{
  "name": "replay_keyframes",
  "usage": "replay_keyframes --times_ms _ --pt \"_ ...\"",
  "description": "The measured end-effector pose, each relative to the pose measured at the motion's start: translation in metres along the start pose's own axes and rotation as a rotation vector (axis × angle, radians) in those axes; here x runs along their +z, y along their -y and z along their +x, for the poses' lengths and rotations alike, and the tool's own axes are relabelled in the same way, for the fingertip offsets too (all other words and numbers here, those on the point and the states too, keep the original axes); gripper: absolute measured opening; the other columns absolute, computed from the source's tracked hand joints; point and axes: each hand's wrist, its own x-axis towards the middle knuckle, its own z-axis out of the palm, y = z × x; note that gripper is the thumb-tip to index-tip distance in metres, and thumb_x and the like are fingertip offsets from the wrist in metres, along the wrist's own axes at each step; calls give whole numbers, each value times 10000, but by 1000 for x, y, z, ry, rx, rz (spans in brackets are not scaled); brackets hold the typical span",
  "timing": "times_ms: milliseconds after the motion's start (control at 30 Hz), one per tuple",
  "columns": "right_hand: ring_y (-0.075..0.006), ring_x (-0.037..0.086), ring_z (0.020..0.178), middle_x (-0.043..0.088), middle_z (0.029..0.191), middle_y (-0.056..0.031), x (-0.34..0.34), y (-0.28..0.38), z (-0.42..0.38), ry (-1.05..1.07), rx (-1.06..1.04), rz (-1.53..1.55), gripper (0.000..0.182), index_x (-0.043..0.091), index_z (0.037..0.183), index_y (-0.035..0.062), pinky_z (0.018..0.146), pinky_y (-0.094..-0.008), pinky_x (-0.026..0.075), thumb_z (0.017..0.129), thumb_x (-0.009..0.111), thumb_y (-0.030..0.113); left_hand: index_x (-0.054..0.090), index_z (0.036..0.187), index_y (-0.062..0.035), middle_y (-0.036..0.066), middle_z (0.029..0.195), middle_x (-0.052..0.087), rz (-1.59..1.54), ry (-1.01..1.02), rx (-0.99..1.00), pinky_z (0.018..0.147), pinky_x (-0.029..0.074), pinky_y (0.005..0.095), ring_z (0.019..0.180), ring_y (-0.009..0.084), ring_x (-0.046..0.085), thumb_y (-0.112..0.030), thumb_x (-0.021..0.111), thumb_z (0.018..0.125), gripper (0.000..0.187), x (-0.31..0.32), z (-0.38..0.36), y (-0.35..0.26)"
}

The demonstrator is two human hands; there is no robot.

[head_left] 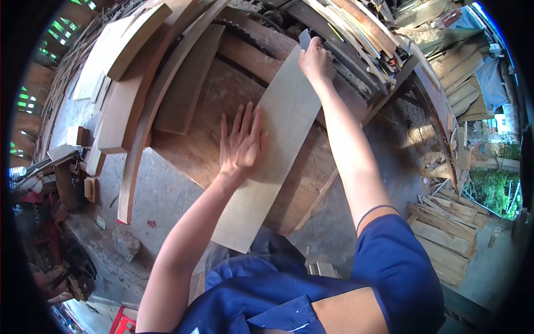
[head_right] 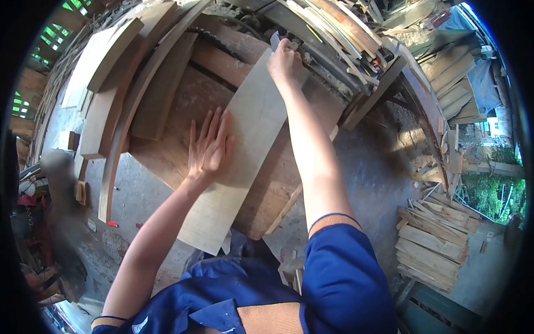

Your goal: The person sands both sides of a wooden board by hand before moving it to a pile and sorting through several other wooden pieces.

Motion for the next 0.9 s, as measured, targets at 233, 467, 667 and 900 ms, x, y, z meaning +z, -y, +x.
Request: replay_keyframes --times_ms 233,467,667,900 --pt "-406 639 887 634 959 -248 -76 35 -212 158 -211 109 403 470 1177 -48 805 -477 528 874 648 150 293 1513 -112 130 1556 314 -45 -15 -27 1166 158 589 1446 316 272 -320 427 986 582 5 0 -2" --pt "-399 671 846 664 878 -256 -27 -13 -67 -3 43 37 320 516 1068 -63 740 -473 547 862 633 152 293 1512 -111 127 1548 332 -13 5 -14 1162 179 588 1440 312 290 -338 410 995 576 6 -2 0" --pt "-406 646 852 643 926 -255 -47 14 -162 -48 -57 25 337 493 1120 -65 736 -491 528 887 611 149 289 1516 -128 111 1556 323 9 -21 -24 1175 170 572 1444 304 283 -349 395 1003 569 11 -2 0" --pt "-410 628 874 621 940 -249 -64 21 -205 -47 -115 75 304 501 1059 -49 752 -491 525 878 632 156 286 1514 -119 124 1558 314 12 -14 -18 1182 143 569 1451 309 268 -352 379 1001 571 7 0 2"
